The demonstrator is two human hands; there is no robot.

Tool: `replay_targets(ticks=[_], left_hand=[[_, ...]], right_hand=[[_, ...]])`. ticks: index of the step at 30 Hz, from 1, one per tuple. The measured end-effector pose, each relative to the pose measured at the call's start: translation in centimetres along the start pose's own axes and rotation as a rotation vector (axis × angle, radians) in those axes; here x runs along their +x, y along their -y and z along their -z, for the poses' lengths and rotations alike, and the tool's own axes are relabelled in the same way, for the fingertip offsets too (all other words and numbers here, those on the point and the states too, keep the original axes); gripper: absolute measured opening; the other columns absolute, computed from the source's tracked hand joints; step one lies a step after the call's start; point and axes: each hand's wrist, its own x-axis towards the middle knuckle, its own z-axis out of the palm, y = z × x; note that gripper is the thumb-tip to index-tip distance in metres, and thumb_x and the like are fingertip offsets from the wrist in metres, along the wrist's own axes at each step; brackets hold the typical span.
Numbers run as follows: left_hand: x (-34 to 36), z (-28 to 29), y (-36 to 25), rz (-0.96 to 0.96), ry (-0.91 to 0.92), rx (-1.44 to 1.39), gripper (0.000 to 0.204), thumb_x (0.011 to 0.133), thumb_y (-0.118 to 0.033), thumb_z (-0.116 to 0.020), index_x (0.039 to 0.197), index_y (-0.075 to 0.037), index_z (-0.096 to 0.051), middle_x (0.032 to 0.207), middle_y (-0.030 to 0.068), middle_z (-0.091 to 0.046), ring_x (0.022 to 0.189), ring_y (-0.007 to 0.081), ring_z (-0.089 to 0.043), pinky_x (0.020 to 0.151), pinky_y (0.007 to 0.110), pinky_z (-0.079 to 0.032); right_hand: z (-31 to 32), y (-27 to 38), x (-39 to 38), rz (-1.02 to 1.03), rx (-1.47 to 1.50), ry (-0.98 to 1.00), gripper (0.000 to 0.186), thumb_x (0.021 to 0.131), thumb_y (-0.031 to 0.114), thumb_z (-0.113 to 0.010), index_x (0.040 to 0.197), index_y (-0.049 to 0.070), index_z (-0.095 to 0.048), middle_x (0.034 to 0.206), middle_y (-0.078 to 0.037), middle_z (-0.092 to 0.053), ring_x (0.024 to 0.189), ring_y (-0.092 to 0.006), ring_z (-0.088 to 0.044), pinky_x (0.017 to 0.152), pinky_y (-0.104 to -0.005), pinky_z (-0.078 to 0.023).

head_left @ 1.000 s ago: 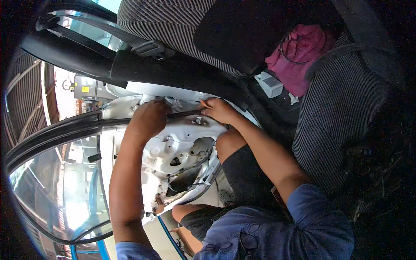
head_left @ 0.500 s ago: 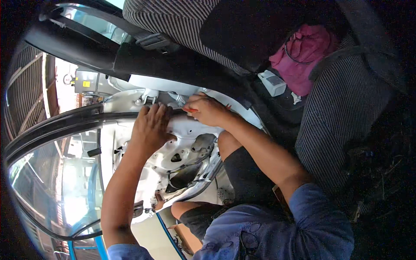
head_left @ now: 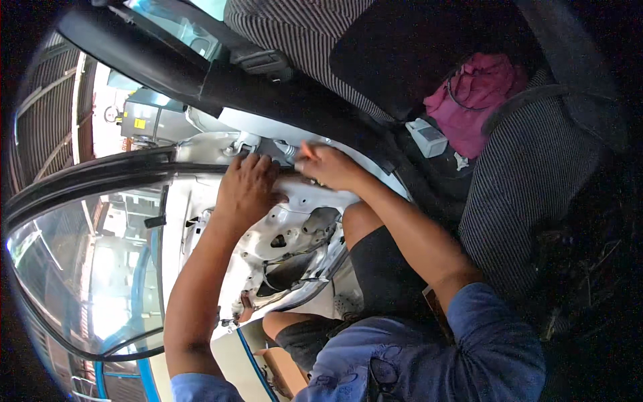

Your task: Dismantling and working on internal components of a car door.

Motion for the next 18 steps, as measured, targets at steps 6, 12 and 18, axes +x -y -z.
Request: replay_targets(ticks=[6,12,18], left_hand=[[-0.1,2.2,-2.0,0.298,-0.275,-0.383,0.052,0.088,-0.042,-0.069,0.123,-0.004,-0.063,0.110,0.0113,-0.062,0.101,0.0264,-0.058,0.095,0.037,-0.045],[-0.5,1.9,-6.6,0.693,-0.568,-1.266,0.042,0.099,-0.035,-0.058,0.122,0.001,-0.061,0.112,0.0156,-0.064,0.100,0.0280,-0.060,0.095,0.039,-0.046],[-3.4,1.1,-7.3,0.868,-0.945,-1.499,0.040,0.106,-0.033,-0.045,0.118,0.002,-0.060,0.097,0.0126,-0.064,0.087,0.0225,-0.059,0.084,0.035,-0.049]], right_hand=[[0.9,1.7,0.1,0.279,0.007,-0.129,0.027,0.093,0.016,-0.056,0.115,0.003,-0.064,0.116,-0.013,-0.062,0.108,-0.0317,-0.056,0.093,-0.0389,-0.045],[-1.7,5.4,-1.4,0.463,-0.199,0.026,0.032,0.095,0.016,-0.056,0.124,0.004,-0.062,0.126,-0.014,-0.059,0.117,-0.0321,-0.053,0.102,-0.0386,-0.040],[-0.4,5.4,-0.4,0.518,0.372,0.157,0.026,0.094,0.016,-0.054,0.105,-0.003,-0.068,0.104,-0.015,-0.064,0.095,-0.0300,-0.060,0.090,-0.0377,-0.048]])
